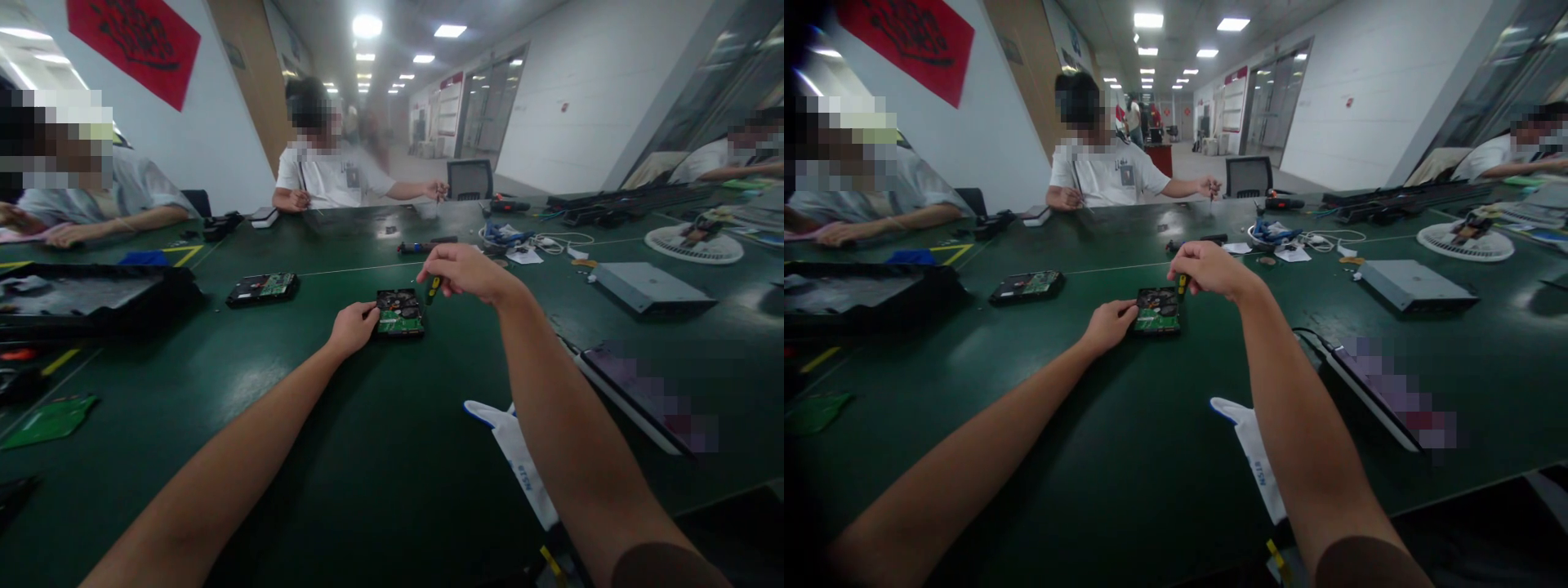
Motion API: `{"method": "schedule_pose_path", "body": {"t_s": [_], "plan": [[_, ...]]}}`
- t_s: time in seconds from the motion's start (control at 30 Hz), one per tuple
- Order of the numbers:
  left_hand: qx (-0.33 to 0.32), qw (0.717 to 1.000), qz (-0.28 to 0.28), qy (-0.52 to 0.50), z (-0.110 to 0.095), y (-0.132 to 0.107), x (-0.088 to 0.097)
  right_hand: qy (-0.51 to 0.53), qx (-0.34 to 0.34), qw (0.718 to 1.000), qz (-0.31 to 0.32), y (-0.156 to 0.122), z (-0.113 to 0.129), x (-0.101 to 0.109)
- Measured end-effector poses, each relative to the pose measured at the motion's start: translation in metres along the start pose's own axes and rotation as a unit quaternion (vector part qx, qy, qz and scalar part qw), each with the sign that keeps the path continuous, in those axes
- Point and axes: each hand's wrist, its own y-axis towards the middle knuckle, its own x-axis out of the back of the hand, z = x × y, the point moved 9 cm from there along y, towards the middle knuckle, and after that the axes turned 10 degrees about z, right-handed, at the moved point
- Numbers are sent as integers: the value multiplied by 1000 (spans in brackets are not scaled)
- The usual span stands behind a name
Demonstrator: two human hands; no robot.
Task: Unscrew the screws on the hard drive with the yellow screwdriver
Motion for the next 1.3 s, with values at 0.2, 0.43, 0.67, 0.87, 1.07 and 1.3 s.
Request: {"method": "schedule_pose_path", "body": {"t_s": [0.2, 0.43, 0.67, 0.87, 1.07, 1.3], "plan": [[-5, 1000, -5, 8, -1, 0, 0, 57, 13, 998, 38, 6, -12, -2], [-4, 1000, 3, 5, -3, -1, 0, -13, 15, 1000, 23, 0, -5, 5], [4, 1000, 8, 8, -2, -1, 0, -20, 47, 999, 1, 3, 2, 3], [-8, 1000, -1, 12, -4, -1, 1, 35, 51, 997, 45, 3, -2, -3], [-3, 1000, -1, 13, -2, 0, -1, 24, 53, 995, 76, 0, 2, -7], [-8, 1000, 0, 11, -3, 0, 0, 22, 29, 999, 4, 5, -5, 3]]}}
